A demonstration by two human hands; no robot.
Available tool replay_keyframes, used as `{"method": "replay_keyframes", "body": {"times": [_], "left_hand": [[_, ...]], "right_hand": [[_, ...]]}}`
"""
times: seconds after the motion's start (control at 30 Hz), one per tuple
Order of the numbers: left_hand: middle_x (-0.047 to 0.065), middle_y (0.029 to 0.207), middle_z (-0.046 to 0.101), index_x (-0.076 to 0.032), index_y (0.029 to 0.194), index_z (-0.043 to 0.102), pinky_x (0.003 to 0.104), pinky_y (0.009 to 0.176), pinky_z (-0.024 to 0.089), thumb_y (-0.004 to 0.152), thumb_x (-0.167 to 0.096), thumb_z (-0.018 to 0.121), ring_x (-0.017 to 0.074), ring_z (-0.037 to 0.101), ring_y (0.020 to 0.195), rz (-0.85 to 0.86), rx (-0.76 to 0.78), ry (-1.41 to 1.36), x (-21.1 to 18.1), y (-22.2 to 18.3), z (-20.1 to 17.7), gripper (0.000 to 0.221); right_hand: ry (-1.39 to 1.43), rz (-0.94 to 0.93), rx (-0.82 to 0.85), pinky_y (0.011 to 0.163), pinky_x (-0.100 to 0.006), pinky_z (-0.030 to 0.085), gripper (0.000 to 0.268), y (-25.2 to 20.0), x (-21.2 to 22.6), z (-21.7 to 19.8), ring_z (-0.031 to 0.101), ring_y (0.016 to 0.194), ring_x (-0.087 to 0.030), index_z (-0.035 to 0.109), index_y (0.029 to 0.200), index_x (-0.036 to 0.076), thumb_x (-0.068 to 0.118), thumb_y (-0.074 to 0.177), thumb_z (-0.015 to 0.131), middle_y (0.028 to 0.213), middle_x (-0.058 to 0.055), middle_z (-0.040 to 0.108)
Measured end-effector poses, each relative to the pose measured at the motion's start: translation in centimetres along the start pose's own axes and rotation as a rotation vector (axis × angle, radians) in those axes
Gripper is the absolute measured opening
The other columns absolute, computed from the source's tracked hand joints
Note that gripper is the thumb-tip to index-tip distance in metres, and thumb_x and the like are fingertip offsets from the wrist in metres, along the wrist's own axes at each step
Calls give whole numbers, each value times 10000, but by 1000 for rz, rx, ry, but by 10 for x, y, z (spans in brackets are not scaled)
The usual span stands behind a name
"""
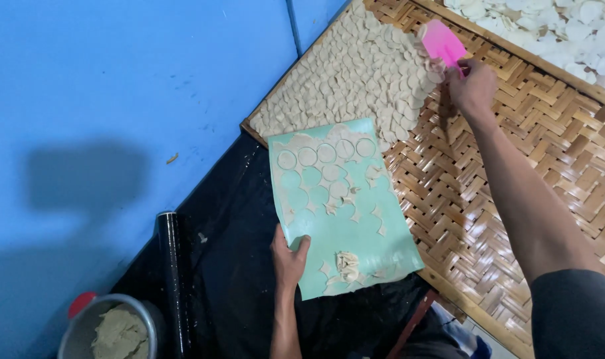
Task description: The recorder uses a pink spatula to transfer small round dough shapes from a template sheet onto a drying tray.
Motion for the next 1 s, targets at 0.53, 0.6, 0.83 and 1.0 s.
{"method": "replay_keyframes", "body": {"times": [0.53,0.6,0.83,1.0], "left_hand": [[195,1010,742,68,1164,588,384,739,573,808,-52,713,261,735,866,21,-3,28,0,1,0,396],[192,1015,743,66,1173,586,386,729,574,814,-54,703,258,726,864,14,-1,-8,3,1,0,396],[191,1027,743,64,1180,581,377,740,575,827,-48,697,238,733,873,4,5,12,0,0,0,388],[183,1053,739,57,1220,571,382,737,583,843,-51,682,245,726,888,7,34,-61,-9,-1,1,408]], "right_hand": [[-351,-89,40,708,-473,566,253,15,35,-1,720,780,-353,759,1228,34,94,992,692,985,-263,720],[-441,-113,50,605,-477,563,376,16,41,-3,691,739,-353,727,1321,84,13,966,629,1095,-277,665],[-318,-170,-45,708,-465,548,278,-27,59,-29,680,828,-338,733,1297,27,64,1035,648,1088,-231,685],[11,-67,167,631,-386,549,256,-129,122,-58,668,692,-208,715,1252,5,153,1049,663,957,-176,751]]}}
Point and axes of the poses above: each hand's wrist, its own y-axis towards the middle knuckle, its own z-axis out of the palm, x = y × z, the point moved 4 cm from there along y, towards the middle knuckle
